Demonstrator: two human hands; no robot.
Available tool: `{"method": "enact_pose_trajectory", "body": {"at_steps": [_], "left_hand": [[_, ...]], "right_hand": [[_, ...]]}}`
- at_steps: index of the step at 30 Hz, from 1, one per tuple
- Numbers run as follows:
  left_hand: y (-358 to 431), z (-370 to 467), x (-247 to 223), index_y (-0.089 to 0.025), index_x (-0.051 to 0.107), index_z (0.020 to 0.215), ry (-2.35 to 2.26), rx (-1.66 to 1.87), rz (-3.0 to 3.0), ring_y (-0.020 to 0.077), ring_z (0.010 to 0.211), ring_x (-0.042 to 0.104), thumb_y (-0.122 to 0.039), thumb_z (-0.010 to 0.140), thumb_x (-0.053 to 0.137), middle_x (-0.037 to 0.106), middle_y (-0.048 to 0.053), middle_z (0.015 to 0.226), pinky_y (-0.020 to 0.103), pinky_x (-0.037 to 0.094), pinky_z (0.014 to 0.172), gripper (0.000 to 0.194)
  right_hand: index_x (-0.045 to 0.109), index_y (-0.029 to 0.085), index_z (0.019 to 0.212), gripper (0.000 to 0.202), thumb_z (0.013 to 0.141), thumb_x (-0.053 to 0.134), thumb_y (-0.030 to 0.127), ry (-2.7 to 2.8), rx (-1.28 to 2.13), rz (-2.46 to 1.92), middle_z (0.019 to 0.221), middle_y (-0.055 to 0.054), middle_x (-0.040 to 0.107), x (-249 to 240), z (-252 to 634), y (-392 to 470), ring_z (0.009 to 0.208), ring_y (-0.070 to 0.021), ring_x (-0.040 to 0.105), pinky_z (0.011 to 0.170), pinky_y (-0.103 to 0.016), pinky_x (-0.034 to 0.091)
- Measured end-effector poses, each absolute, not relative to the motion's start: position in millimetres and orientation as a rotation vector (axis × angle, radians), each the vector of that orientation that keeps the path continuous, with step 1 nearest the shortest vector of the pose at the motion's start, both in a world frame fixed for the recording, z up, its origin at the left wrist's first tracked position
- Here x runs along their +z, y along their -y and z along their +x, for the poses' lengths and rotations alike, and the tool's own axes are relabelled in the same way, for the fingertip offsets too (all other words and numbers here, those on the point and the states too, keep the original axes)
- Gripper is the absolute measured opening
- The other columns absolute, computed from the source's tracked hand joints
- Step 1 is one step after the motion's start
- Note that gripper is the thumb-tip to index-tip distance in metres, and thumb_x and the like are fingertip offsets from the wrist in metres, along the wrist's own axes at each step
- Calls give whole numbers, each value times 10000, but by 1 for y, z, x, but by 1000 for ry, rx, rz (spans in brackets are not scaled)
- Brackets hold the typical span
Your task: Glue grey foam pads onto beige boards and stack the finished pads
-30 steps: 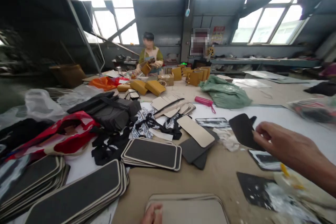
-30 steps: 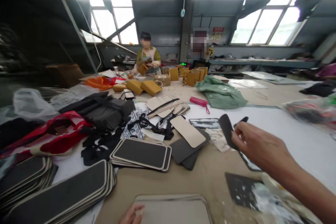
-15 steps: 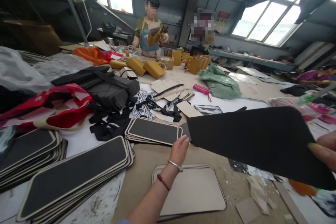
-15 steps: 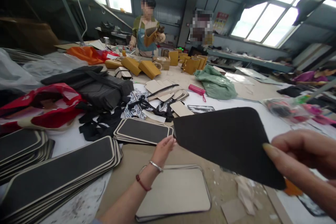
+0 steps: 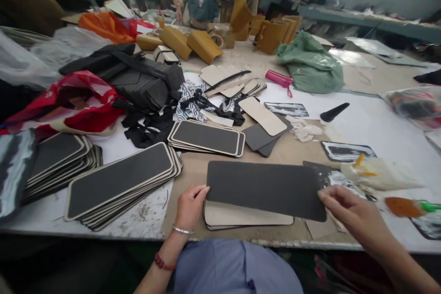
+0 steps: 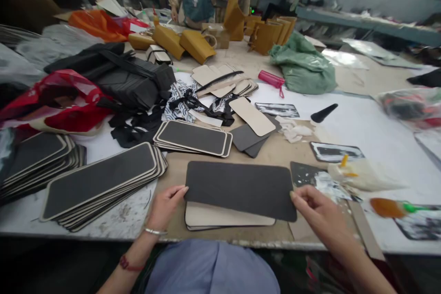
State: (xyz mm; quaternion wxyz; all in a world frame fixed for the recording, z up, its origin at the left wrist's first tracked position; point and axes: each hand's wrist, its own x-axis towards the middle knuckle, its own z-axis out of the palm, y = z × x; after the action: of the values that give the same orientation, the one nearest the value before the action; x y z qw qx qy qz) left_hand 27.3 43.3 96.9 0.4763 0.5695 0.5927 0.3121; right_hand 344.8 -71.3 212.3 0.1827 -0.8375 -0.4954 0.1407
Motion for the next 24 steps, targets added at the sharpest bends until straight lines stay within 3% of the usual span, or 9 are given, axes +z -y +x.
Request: {"method": "enact_pose_trajectory", "body": {"at_steps": [3,9,14,24], "left_hand": [[-15,21,81,-192,701,687,-1540,658,1410,202,717,627,-381,670,555,699,52,737,310,486,701,239],[7,35,64,-182,703,742,-1700,551,1350,227,733,644,-357,635,562,708,68,744,347,502,718,249],[9,38,66,-168,673,887,-1778,479,1347,172,574,603,-355,634,557,660,11,610,297,487,617,335],[7,42,66,-190,558,886,-1777,450,1347,151,514,545,-339,633,544,551,-57,509,271,427,578,294]], "right_hand": [[476,222,595,432,711,399,630,1322,727,-2257,529,-4,516,146,354,80,516,-163,504,500,-274,419],[409,233,612,338,758,380,537,1309,758,-2207,551,0,484,73,364,97,526,-162,464,524,-293,395],[398,229,641,285,783,368,474,1391,713,-2235,570,-4,483,49,366,101,527,-159,458,533,-295,375],[378,231,657,220,778,322,406,1462,670,-2374,575,-9,497,44,360,97,532,-166,483,546,-291,354]]}}
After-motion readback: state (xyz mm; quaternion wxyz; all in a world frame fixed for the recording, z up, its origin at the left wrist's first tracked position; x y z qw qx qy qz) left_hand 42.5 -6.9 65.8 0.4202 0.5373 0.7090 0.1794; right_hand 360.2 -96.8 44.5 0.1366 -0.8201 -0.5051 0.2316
